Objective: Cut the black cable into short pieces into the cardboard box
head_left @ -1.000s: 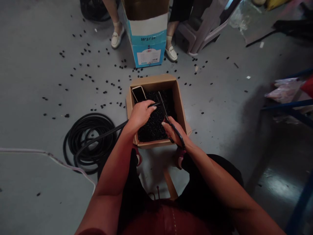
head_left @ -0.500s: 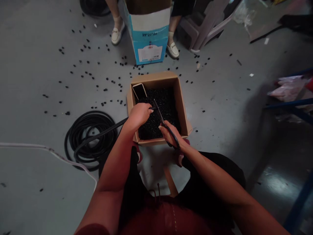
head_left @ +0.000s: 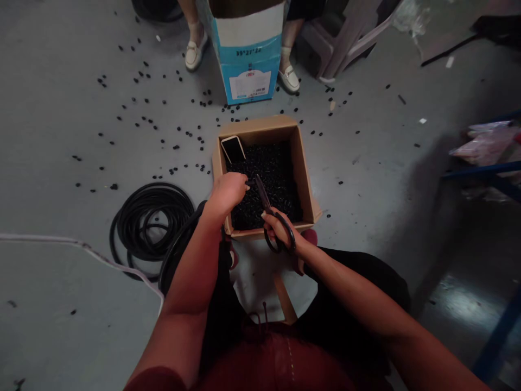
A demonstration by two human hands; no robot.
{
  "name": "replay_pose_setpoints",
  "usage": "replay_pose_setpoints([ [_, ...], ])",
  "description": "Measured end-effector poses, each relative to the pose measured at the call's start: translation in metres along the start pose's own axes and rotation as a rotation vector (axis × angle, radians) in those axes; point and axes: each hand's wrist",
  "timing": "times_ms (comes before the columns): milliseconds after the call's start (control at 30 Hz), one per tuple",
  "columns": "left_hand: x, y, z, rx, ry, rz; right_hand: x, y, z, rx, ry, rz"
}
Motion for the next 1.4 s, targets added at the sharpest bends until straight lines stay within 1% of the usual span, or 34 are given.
replay_pose_setpoints([
  [133, -0.003, -0.001, -0.004, 0.114, 0.065, 0.055, -0.006, -0.006, -0.013, -0.173, 0.099, 0.015],
  [200, -0.003, -0.002, -0.005, 0.172, 0.087, 0.090, -0.008, -0.008, -0.021, -0.212, 0.146, 0.000],
  [300, -0.001, -0.006, -0.004, 0.231, 0.099, 0.130, -0.006, -0.009, -0.027, -0.227, 0.152, -0.016],
  [367, 0.001, -0.010, -0.004, 0.269, 0.101, 0.146, -0.005, -0.008, -0.028, -0.201, 0.137, -0.010],
  [500, 0.004, -0.015, -0.007, 0.338, 0.118, 0.154, -0.002, -0.006, -0.025, -0.113, 0.056, -0.013],
  [700, 0.005, -0.016, -0.014, 0.360, 0.150, 0.119, 0.003, -0.007, -0.030, -0.059, -0.007, -0.038],
  [767, 0.005, -0.016, -0.014, 0.369, 0.145, 0.089, 0.006, -0.008, -0.032, 0.012, -0.064, -0.058],
  [833, 0.006, -0.016, -0.014, 0.383, 0.144, 0.064, 0.010, -0.008, -0.035, 0.133, -0.137, -0.065],
  [900, 0.006, -0.016, -0.013, 0.393, 0.141, 0.065, 0.013, -0.008, -0.037, 0.243, -0.174, -0.057],
  [1033, 0.006, -0.016, -0.012, 0.471, 0.082, 0.100, 0.015, -0.006, -0.039, 0.302, -0.171, -0.057],
  [1133, 0.007, -0.017, -0.010, 0.525, 0.056, 0.084, 0.014, -0.006, -0.037, 0.332, -0.176, -0.056],
  [1267, 0.008, -0.020, -0.007, 0.481, 0.068, 0.051, 0.013, -0.006, -0.036, 0.350, -0.187, -0.059],
  [1400, 0.006, -0.019, -0.006, 0.400, 0.089, 0.080, 0.014, -0.007, -0.038, 0.343, -0.193, -0.061],
])
Point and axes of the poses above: each hand's wrist, its own x-axis away from the middle knuckle, its own y-axis out of the palm, z = x × y, and after that the axes turned 3 degrees about -x, right-handed
